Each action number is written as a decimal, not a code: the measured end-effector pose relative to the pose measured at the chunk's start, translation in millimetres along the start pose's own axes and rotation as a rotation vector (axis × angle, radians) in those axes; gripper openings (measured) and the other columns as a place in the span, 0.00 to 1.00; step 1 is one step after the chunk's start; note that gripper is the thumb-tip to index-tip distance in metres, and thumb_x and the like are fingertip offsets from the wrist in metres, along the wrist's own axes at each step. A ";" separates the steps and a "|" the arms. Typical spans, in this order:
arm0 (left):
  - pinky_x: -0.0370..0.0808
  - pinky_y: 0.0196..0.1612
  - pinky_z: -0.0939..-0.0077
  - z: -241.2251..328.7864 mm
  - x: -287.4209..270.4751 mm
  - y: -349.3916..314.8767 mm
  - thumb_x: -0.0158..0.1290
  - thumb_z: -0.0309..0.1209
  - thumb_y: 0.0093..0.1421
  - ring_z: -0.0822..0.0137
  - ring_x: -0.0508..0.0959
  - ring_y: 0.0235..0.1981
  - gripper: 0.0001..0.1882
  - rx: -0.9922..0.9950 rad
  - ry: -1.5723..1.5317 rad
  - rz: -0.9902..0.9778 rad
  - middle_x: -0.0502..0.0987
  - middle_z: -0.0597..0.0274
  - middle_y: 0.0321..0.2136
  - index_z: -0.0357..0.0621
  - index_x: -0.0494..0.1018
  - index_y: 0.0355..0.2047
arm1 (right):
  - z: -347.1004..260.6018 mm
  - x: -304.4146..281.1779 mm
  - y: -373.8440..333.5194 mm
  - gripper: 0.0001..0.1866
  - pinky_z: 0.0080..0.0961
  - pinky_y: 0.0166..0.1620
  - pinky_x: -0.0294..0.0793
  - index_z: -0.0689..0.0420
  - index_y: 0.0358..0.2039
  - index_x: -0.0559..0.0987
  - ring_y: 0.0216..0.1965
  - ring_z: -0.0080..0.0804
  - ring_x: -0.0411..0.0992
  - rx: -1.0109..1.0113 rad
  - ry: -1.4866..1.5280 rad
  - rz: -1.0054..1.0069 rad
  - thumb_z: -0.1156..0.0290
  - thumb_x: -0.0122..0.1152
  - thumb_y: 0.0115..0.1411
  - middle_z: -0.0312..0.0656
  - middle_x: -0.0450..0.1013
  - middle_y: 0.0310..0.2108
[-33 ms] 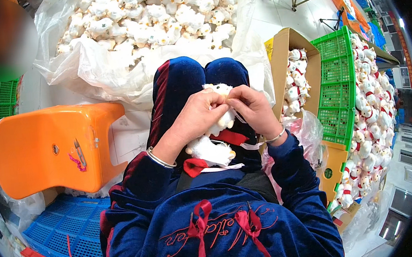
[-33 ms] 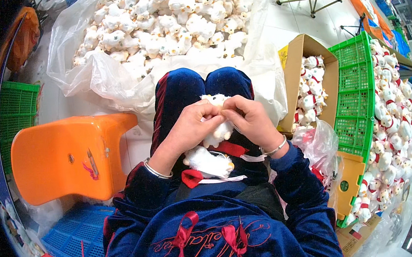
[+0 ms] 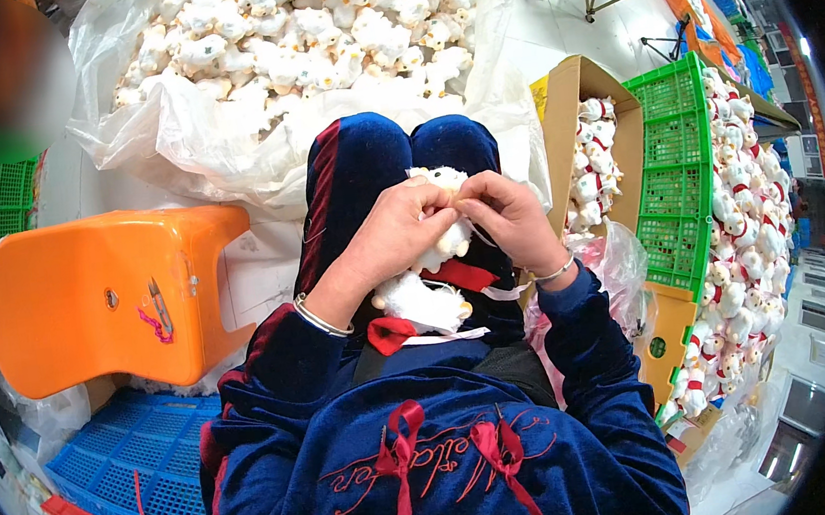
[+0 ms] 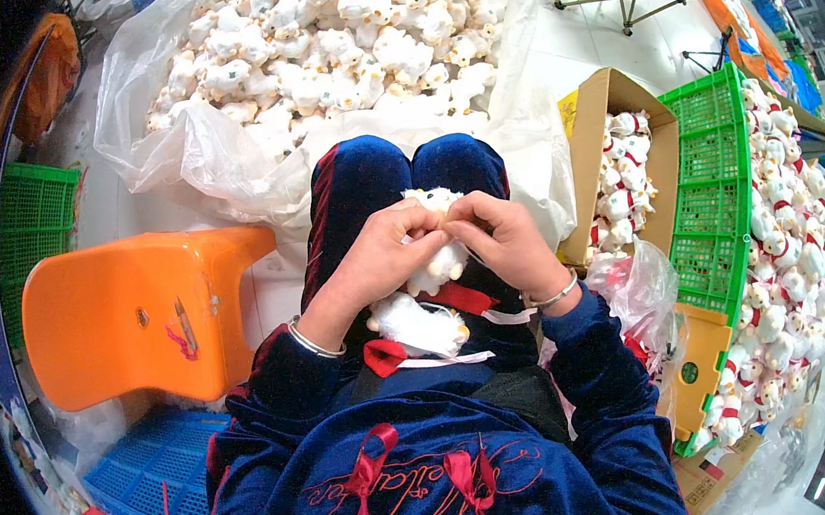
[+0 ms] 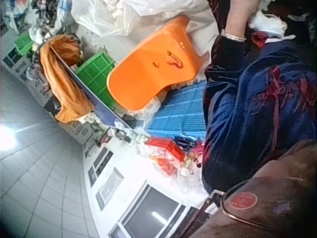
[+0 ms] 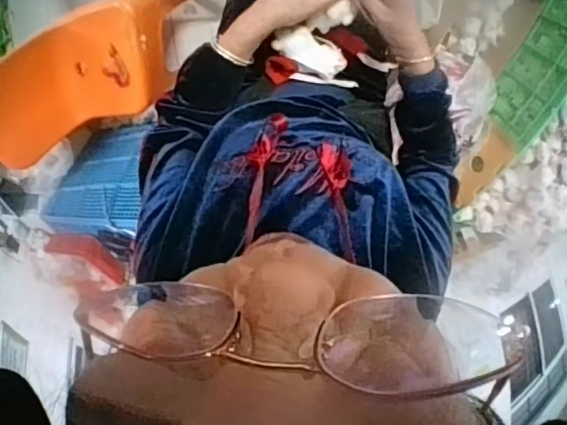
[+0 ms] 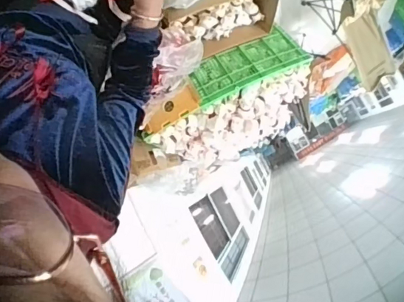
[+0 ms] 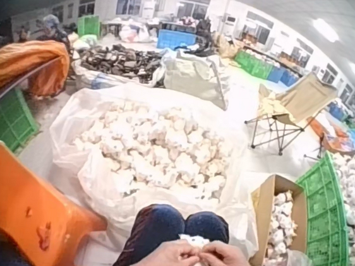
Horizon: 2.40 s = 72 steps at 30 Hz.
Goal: The person sits on the floor and ties red ribbons around the necks of small white stuffed toys. They pick up each toy, wrap the ribbon, and tie a knot by hand, then place the finished toy into a nearby green crate.
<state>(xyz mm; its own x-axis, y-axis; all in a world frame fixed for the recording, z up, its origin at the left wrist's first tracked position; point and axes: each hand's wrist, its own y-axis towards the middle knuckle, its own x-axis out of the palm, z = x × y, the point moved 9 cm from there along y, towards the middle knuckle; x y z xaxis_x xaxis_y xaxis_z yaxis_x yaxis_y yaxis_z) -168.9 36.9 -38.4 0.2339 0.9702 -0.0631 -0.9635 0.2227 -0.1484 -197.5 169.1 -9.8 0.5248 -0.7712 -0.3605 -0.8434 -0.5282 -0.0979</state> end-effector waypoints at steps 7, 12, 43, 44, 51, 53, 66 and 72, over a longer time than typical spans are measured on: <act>0.75 0.38 0.73 -0.3 1.3 5.3 0.56 0.31 0.64 0.69 0.78 0.32 0.11 0.022 0.080 -0.081 0.78 0.57 0.31 0.34 0.80 0.37 | -14.5 -1.4 5.5 0.02 0.19 0.38 0.73 0.63 0.35 0.81 0.33 0.17 0.71 -0.069 -0.079 -0.183 0.78 0.63 0.64 0.35 0.77 0.30; 0.76 0.37 0.74 -1.1 3.6 8.3 0.55 0.32 0.64 0.70 0.79 0.32 0.12 0.025 0.093 -0.112 0.81 0.56 0.30 0.34 0.80 0.37 | -3.2 -1.8 5.0 0.03 0.20 0.39 0.75 0.63 0.35 0.82 0.33 0.18 0.73 0.115 0.033 -0.252 0.78 0.64 0.62 0.37 0.78 0.30; 0.76 0.34 0.80 2.1 -3.2 -8.4 0.62 0.29 0.60 0.78 0.77 0.28 0.08 0.025 0.072 0.035 0.80 0.64 0.27 0.35 0.82 0.35 | -13.1 9.3 -32.8 0.09 0.33 0.41 0.77 0.61 0.33 0.75 0.37 0.44 0.78 -0.365 -0.298 0.310 0.85 0.66 0.55 0.47 0.77 0.35; 0.76 0.34 0.80 1.9 -3.1 -9.1 0.62 0.29 0.60 0.77 0.77 0.27 0.08 0.031 0.072 0.051 0.80 0.64 0.27 0.35 0.82 0.34 | -11.9 9.1 -33.3 0.09 0.33 0.41 0.77 0.61 0.34 0.75 0.38 0.44 0.78 -0.374 -0.282 0.316 0.85 0.67 0.55 0.47 0.77 0.36; 0.76 0.33 0.79 4.0 -2.7 -13.8 0.62 0.29 0.60 0.75 0.79 0.28 0.09 0.034 0.076 0.069 0.81 0.61 0.28 0.35 0.83 0.37 | -13.0 10.0 -34.6 0.10 0.33 0.40 0.77 0.60 0.34 0.76 0.38 0.43 0.77 -0.453 -0.296 0.324 0.85 0.67 0.54 0.46 0.78 0.36; 0.77 0.33 0.79 2.3 -4.7 -13.7 0.61 0.30 0.62 0.75 0.80 0.29 0.11 0.060 0.043 0.098 0.82 0.60 0.29 0.34 0.83 0.38 | -13.7 10.7 -34.5 0.11 0.32 0.40 0.77 0.60 0.34 0.76 0.37 0.43 0.77 -0.473 -0.299 0.323 0.85 0.67 0.53 0.46 0.77 0.36; 0.77 0.33 0.79 -3.2 -2.1 -10.5 0.59 0.30 0.64 0.77 0.79 0.29 0.09 -0.037 0.012 0.025 0.82 0.62 0.28 0.35 0.80 0.37 | -20.0 9.9 -30.0 0.10 0.33 0.38 0.76 0.59 0.34 0.77 0.35 0.43 0.76 -0.508 -0.370 0.215 0.84 0.68 0.53 0.45 0.77 0.35; 0.77 0.36 0.77 -1.4 -4.6 -12.6 0.58 0.29 0.64 0.76 0.79 0.30 0.08 -0.008 0.017 0.044 0.81 0.62 0.28 0.34 0.77 0.34 | -22.0 10.4 -29.3 0.11 0.34 0.37 0.76 0.59 0.33 0.76 0.34 0.44 0.76 -0.507 -0.391 0.224 0.84 0.68 0.51 0.45 0.77 0.34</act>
<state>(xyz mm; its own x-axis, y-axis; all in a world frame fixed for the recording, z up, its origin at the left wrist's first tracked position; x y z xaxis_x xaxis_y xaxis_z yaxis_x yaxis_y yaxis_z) -157.7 29.5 -37.6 0.1932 0.9774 -0.0863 -0.9720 0.1787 -0.1528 -164.8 168.7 9.7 0.1831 -0.7466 -0.6396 -0.7186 -0.5456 0.4312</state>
